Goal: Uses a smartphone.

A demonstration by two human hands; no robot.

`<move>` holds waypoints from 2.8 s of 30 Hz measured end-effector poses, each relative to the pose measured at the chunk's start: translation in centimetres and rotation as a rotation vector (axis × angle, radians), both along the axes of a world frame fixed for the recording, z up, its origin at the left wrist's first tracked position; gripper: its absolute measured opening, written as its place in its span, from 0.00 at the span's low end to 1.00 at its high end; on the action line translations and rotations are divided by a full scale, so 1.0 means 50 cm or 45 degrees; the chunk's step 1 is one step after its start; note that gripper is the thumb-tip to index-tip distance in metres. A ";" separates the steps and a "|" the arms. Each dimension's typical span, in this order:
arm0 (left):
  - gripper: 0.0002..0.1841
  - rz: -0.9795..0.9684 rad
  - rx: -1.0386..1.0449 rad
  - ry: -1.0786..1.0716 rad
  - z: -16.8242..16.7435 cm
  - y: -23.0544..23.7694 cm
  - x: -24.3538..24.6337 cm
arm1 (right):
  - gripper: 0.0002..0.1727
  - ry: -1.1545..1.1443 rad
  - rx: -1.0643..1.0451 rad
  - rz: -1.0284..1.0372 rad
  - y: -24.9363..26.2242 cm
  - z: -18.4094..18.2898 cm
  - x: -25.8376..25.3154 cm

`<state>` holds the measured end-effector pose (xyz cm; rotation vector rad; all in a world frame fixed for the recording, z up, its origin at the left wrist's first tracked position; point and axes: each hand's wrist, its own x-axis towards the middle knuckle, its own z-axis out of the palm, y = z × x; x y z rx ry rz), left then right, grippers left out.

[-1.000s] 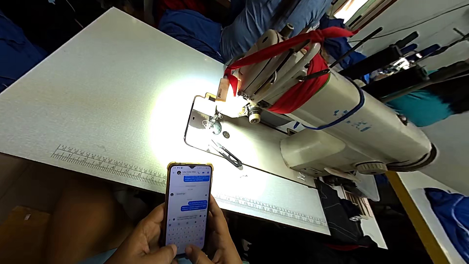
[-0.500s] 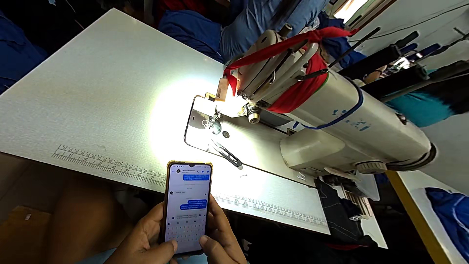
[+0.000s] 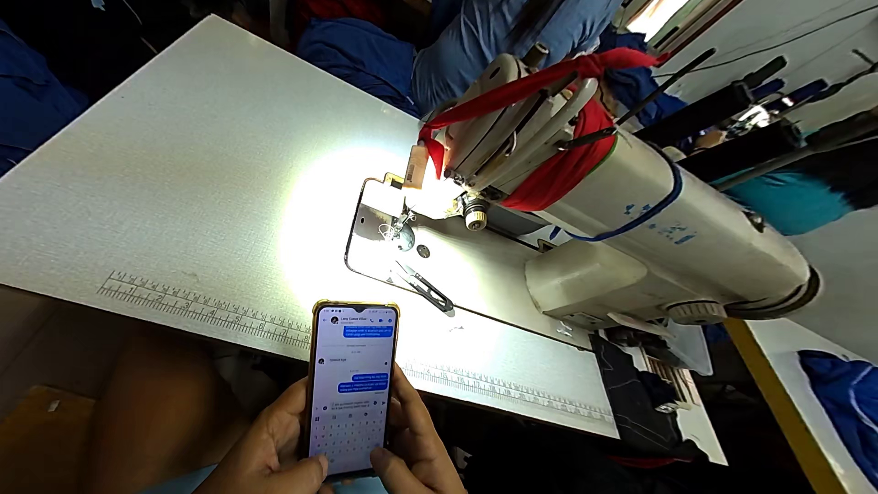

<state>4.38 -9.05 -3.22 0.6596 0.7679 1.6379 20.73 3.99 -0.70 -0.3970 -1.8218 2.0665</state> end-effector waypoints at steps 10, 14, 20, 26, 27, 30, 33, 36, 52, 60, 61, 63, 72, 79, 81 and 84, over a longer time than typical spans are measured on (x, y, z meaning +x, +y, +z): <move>0.29 0.049 -0.077 0.041 0.005 0.002 0.008 | 0.36 0.048 -0.116 -0.104 -0.009 -0.005 -0.005; 0.32 0.029 -0.056 0.026 0.001 0.001 0.006 | 0.36 0.006 -0.013 -0.172 -0.018 -0.007 -0.011; 0.34 0.003 -0.020 -0.018 -0.001 -0.002 0.002 | 0.40 0.001 0.002 -0.106 -0.014 -0.004 -0.009; 0.36 0.011 -0.015 0.015 0.000 -0.002 0.003 | 0.52 -0.034 0.007 -0.064 -0.015 0.000 -0.009; 0.37 0.018 -0.016 0.027 0.000 -0.002 0.004 | 0.52 -0.034 0.007 -0.065 -0.016 0.001 -0.009; 0.38 0.053 -0.028 0.063 -0.001 0.000 0.008 | 0.52 -0.003 0.002 -0.051 -0.015 0.000 -0.009; 0.39 0.074 -0.041 0.090 -0.002 0.002 0.011 | 0.52 -0.003 0.001 -0.041 -0.015 0.000 -0.009; 0.40 0.079 -0.049 0.113 -0.002 0.002 0.011 | 0.51 -0.007 0.000 -0.032 -0.014 0.001 -0.008; 0.36 0.065 -0.017 0.146 0.003 0.001 0.005 | 0.52 -0.013 0.016 -0.055 -0.013 -0.001 -0.010; 0.32 -0.010 0.024 0.091 0.001 0.004 0.004 | 0.45 -0.027 0.117 -0.335 -0.041 -0.001 -0.029; 0.33 -0.016 0.026 0.082 0.002 0.004 0.004 | 0.44 -0.033 0.134 -0.351 -0.042 -0.003 -0.031; 0.31 0.020 0.008 0.086 0.005 0.003 0.006 | 0.45 -0.029 0.148 -0.327 -0.041 -0.004 -0.031; 0.28 0.136 -0.090 0.075 0.004 0.001 0.013 | 0.53 -0.017 0.085 -0.089 -0.024 -0.008 -0.015; 0.35 0.098 -0.052 0.101 0.003 0.000 0.009 | 0.53 0.009 0.101 -0.063 -0.021 -0.008 -0.013; 0.34 0.129 -0.074 0.132 0.005 0.001 0.012 | 0.52 0.018 0.096 -0.053 -0.020 -0.008 -0.013; 0.31 0.191 -0.160 0.173 0.010 0.002 0.017 | 0.48 0.027 0.037 -0.033 -0.018 -0.004 -0.010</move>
